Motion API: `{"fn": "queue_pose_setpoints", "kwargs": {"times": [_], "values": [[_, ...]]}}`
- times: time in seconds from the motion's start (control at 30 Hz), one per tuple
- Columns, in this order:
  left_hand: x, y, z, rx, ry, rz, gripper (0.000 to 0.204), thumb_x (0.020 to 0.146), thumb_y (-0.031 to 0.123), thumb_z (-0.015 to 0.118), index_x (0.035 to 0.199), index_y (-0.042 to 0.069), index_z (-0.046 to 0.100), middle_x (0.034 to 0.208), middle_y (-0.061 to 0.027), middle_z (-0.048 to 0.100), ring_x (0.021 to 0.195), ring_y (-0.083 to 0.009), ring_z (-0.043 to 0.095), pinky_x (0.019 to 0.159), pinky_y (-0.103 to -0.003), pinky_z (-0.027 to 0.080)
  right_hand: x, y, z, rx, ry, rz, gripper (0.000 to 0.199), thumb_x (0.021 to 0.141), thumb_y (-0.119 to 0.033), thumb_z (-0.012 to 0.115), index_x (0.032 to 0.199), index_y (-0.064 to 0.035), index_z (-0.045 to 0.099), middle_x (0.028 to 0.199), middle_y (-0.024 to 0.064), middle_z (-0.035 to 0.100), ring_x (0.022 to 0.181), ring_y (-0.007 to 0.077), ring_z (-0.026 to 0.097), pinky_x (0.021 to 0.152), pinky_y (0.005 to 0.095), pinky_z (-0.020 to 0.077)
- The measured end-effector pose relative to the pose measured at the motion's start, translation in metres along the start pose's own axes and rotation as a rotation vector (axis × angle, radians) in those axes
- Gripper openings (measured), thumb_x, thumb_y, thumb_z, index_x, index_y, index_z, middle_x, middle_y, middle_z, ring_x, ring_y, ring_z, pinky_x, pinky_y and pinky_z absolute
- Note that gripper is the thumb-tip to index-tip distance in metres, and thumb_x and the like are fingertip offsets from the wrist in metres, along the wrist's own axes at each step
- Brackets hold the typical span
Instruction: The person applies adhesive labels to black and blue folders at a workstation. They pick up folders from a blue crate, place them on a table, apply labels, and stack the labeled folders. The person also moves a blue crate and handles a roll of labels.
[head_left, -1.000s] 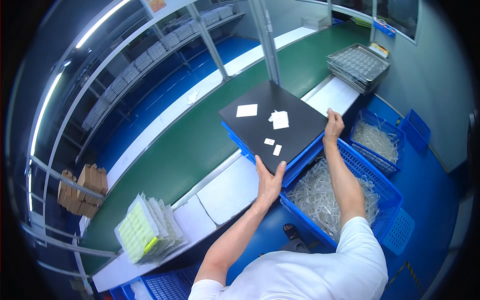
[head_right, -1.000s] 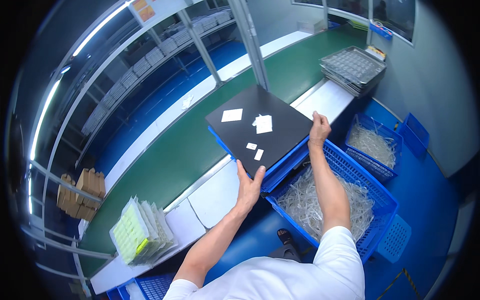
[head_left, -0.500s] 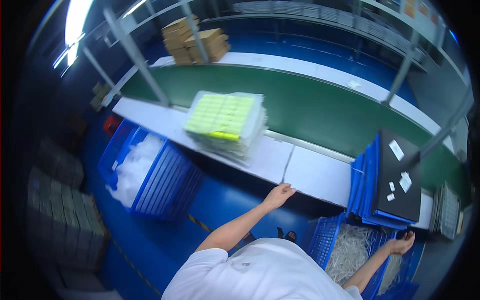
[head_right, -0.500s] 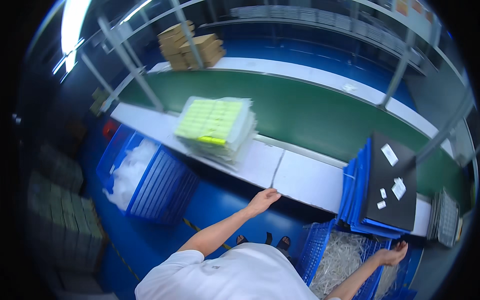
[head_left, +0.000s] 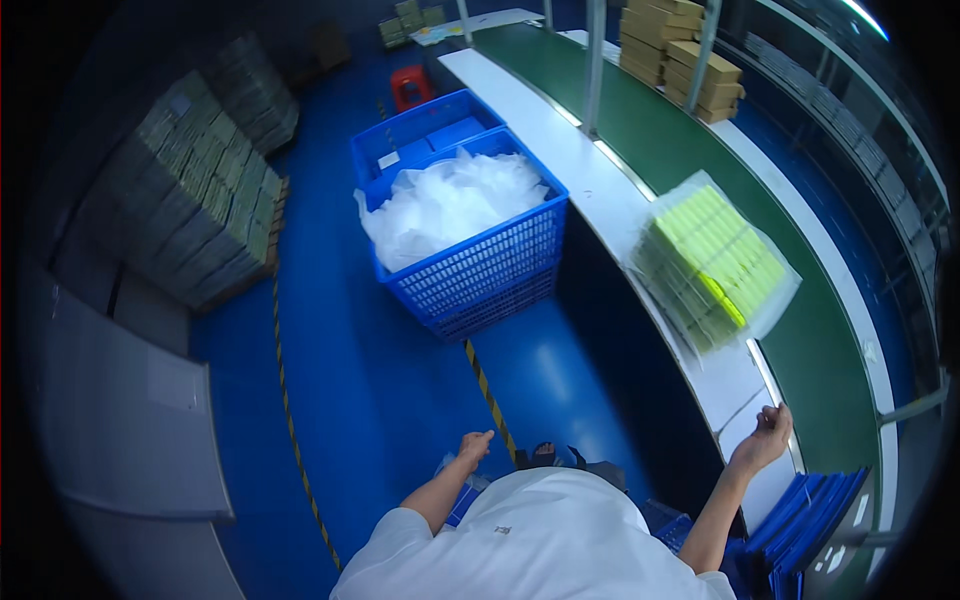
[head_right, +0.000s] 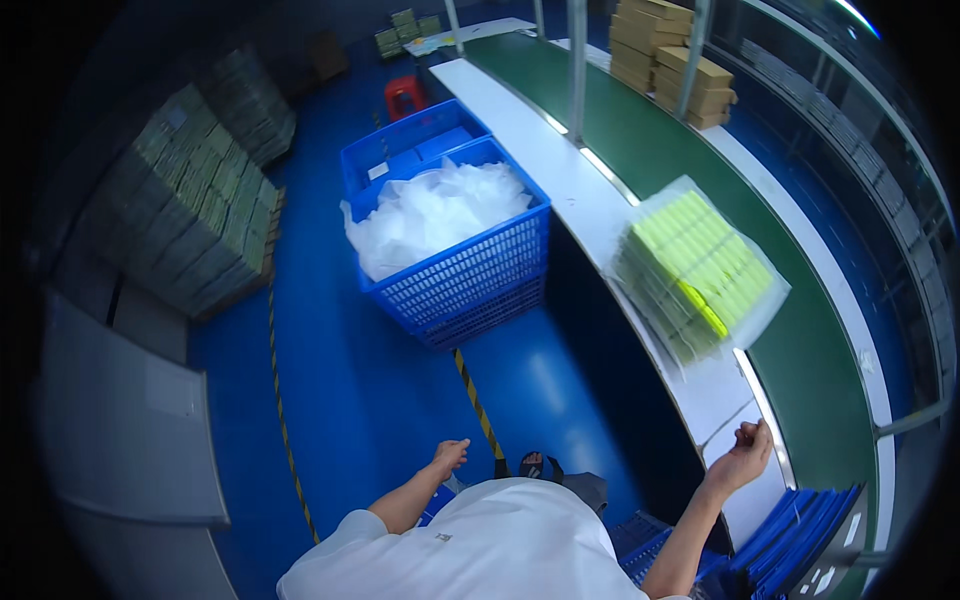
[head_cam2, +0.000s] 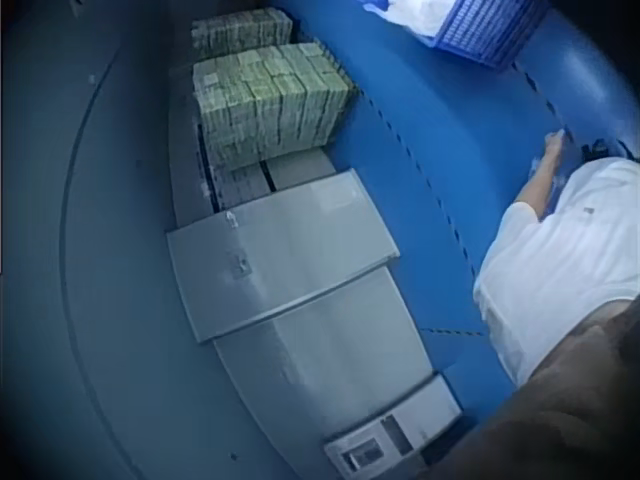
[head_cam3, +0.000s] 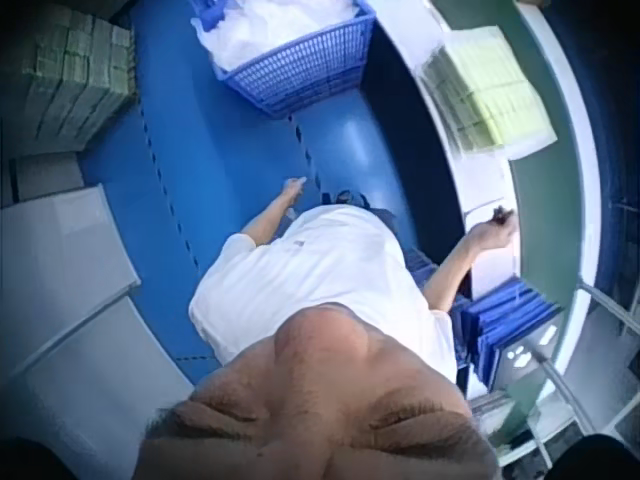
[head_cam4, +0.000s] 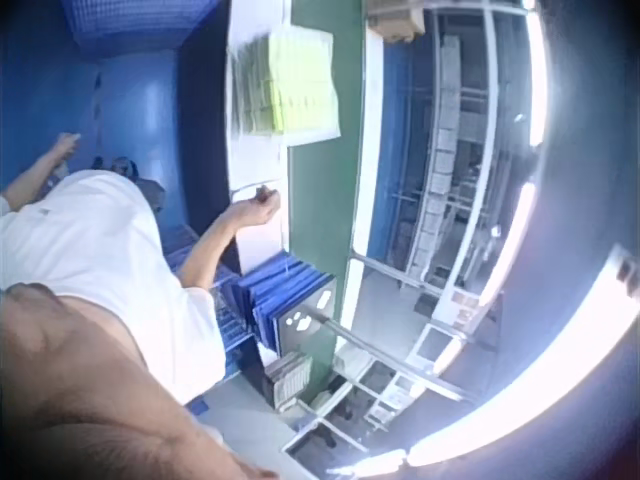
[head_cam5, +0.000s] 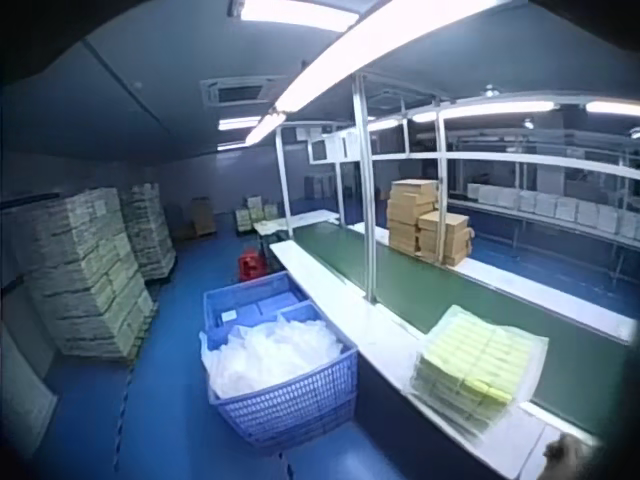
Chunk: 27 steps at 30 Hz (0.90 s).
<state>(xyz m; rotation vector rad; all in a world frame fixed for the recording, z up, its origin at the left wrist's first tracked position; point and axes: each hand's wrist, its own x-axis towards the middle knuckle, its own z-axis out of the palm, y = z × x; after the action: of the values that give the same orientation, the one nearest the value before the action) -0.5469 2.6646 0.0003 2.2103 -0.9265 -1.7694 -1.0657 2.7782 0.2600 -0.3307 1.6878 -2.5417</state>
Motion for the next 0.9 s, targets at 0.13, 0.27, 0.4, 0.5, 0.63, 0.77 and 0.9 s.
{"fn": "queue_pose_setpoints", "kwargs": {"times": [0.13,0.27,0.4,0.5,0.63,0.77,0.9], "values": [[0.005,-0.047,-0.022,-0.227,0.036,-0.099,0.056,0.09,0.044,0.071,0.126,0.002,0.061,0.107,-0.0114,0.067,0.086,-0.0207,0.065,0.065,-0.033,0.05,-0.072,0.054,0.143,-0.05,-0.344,0.288,0.013,0.096,-0.014,0.063,0.098,-0.0021,0.067,0.075,0.0039,0.064,0.071,0.0111,0.059,0.065,0.0233,0.0459],[0.016,-0.066,-0.042,-0.347,0.059,-0.177,0.054,0.091,0.044,0.07,0.122,0.001,0.063,0.103,-0.011,0.066,0.084,-0.0208,0.065,0.066,-0.035,0.051,-0.141,0.108,0.247,-0.074,-0.643,0.48,0.014,0.096,-0.016,0.065,0.096,-0.0018,0.068,0.075,0.0037,0.064,0.071,0.011,0.06,0.066,0.0236,0.0471],[0.039,-0.058,-0.088,-0.437,0.083,-0.204,0.055,0.092,0.044,0.069,0.125,0.001,0.062,0.108,-0.0129,0.067,0.09,-0.0221,0.065,0.074,-0.037,0.052,-0.2,0.156,0.335,-0.128,-0.859,0.601,0.015,0.096,-0.016,0.063,0.093,-0.0025,0.069,0.075,0.0036,0.064,0.072,0.0113,0.061,0.067,0.0246,0.0463],[0.062,-0.03,-0.141,-0.441,0.142,-0.224,0.055,0.092,0.043,0.068,0.128,0.001,0.061,0.116,-0.0142,0.067,0.1,-0.0244,0.066,0.08,-0.038,0.052,-0.235,0.195,0.402,-0.13,-0.926,0.697,0.016,0.095,-0.016,0.063,0.093,-0.0018,0.069,0.075,0.0032,0.064,0.071,0.0113,0.061,0.066,0.0255,0.0463],[0.081,0.014,-0.228,-0.475,0.286,-0.269,0.06,0.093,0.043,0.067,0.133,-0.001,0.056,0.12,-0.0155,0.066,0.103,-0.0262,0.066,0.087,-0.04,0.052,-0.287,0.238,0.495,-0.11,-1.011,0.785,0.016,0.094,-0.016,0.063,0.092,-0.0015,0.069,0.074,0.0037,0.064,0.068,0.0105,0.059,0.064,0.0248,0.0458],[0.092,0.043,-0.296,-0.636,0.404,-0.171,0.061,0.094,0.042,0.066,0.134,-0.002,0.053,0.116,-0.0162,0.066,0.101,-0.0268,0.066,0.085,-0.042,0.054,-0.358,0.265,0.595,-0.132,-1.176,0.83,0.017,0.092,-0.016,0.063,0.093,-0.0001,0.069,0.076,0.006,0.066,0.069,0.0113,0.059,0.065,0.025,0.0461],[0.129,0.034,-0.343,-0.822,0.486,-0.189,0.055,0.095,0.041,0.065,0.127,-0.003,0.056,0.107,-0.0168,0.068,0.097,-0.0284,0.067,0.08,-0.044,0.055,-0.449,0.291,0.684,-0.144,-1.447,0.845,0.02,0.093,-0.017,0.061,0.097,0.001,0.07,0.08,0.0079,0.069,0.073,0.0126,0.062,0.07,0.0267,0.0484]]}}
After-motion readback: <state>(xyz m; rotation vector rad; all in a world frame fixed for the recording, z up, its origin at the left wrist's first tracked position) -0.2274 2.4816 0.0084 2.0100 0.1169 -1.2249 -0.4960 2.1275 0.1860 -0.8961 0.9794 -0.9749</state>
